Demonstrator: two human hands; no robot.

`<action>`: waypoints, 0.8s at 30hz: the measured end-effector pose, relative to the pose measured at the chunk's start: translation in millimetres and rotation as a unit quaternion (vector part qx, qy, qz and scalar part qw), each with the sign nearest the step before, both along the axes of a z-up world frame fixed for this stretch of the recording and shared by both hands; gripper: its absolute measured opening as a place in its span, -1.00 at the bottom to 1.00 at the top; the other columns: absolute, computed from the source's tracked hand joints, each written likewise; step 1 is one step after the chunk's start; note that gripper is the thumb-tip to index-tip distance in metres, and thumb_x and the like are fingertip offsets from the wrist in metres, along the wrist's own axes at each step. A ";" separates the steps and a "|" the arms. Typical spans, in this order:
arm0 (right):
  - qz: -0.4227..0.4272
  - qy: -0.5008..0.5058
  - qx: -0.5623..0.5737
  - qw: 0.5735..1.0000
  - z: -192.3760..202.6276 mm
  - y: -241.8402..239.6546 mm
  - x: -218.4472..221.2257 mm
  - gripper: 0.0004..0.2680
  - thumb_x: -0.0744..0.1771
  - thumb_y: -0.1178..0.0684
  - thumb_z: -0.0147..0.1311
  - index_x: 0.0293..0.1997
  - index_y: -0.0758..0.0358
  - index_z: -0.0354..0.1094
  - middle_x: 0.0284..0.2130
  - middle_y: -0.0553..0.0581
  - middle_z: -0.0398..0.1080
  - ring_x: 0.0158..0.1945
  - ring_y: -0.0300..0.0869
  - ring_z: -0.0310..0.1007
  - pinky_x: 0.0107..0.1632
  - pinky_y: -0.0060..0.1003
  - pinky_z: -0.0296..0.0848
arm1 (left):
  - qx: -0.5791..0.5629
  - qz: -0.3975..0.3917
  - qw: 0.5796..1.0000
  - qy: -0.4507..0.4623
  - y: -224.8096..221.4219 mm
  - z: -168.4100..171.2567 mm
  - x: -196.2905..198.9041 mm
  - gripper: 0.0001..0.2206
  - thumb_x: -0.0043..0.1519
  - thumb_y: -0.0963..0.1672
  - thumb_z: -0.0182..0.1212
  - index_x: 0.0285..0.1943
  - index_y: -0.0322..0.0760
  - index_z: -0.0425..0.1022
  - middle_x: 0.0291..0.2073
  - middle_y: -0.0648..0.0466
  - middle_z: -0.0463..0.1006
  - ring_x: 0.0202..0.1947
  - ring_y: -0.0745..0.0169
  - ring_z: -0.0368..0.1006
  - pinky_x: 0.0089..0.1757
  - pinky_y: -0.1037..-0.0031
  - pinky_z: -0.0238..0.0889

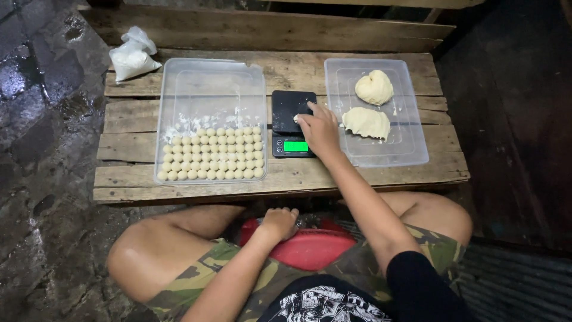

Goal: The person portions dough from a large lump, weighs each piece on a digital scale, rolls it into a ball, and places it into a plastic tray. The process is repeated multiple times to create uniform dough balls.

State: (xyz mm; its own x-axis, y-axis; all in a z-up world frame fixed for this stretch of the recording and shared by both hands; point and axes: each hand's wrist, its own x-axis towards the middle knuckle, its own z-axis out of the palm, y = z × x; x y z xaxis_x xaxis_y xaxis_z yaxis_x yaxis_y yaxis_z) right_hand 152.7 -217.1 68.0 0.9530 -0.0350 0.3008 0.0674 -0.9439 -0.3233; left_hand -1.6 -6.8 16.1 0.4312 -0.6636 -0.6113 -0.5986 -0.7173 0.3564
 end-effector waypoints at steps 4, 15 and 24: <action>-0.068 -0.026 0.055 0.996 -15.4 -5.2 22.6 -0.96 0.31 -0.15 0.27 -0.28 -0.25 0.56 0.03 -0.17 0.47 0.16 -0.10 0.40 0.24 0.01 0.29 | 0.002 -0.001 1.000 0.000 1.8 5.0 1.0 -0.51 0.32 0.03 0.04 0.38 -0.26 0.34 0.08 -0.24 0.55 0.09 -0.30 0.50 0.04 -0.03 0.30; -0.045 -0.164 0.274 0.946 25.2 -33.6 -24.4 -0.93 0.40 0.08 0.15 -0.10 0.14 0.54 -0.13 0.11 0.50 0.04 0.00 0.50 0.15 -0.15 0.41 | -0.002 0.004 1.000 0.007 3.1 1.5 -0.3 -0.50 0.33 0.03 0.05 0.39 -0.28 0.33 0.10 -0.27 0.55 0.11 -0.32 0.48 0.05 -0.05 0.29; -0.100 -0.217 -0.005 0.971 -3.2 -90.2 -134.2 -0.77 0.38 0.06 0.19 0.14 0.29 0.45 0.19 0.27 0.37 0.22 0.13 0.34 0.26 0.06 0.25 | 0.009 -0.005 1.000 0.020 5.1 9.3 2.2 -0.49 0.34 0.03 0.03 0.42 -0.29 0.30 0.11 -0.27 0.53 0.13 -0.31 0.48 0.07 -0.05 0.30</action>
State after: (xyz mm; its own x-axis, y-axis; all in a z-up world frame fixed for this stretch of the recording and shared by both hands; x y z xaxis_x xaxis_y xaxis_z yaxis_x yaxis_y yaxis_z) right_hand 18.5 -307.3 64.8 0.7108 -0.2009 0.6741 0.0104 -0.9552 -0.2957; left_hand 0.6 -1.7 25.4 0.3996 -0.6564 -0.6399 -0.5915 -0.7179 0.3670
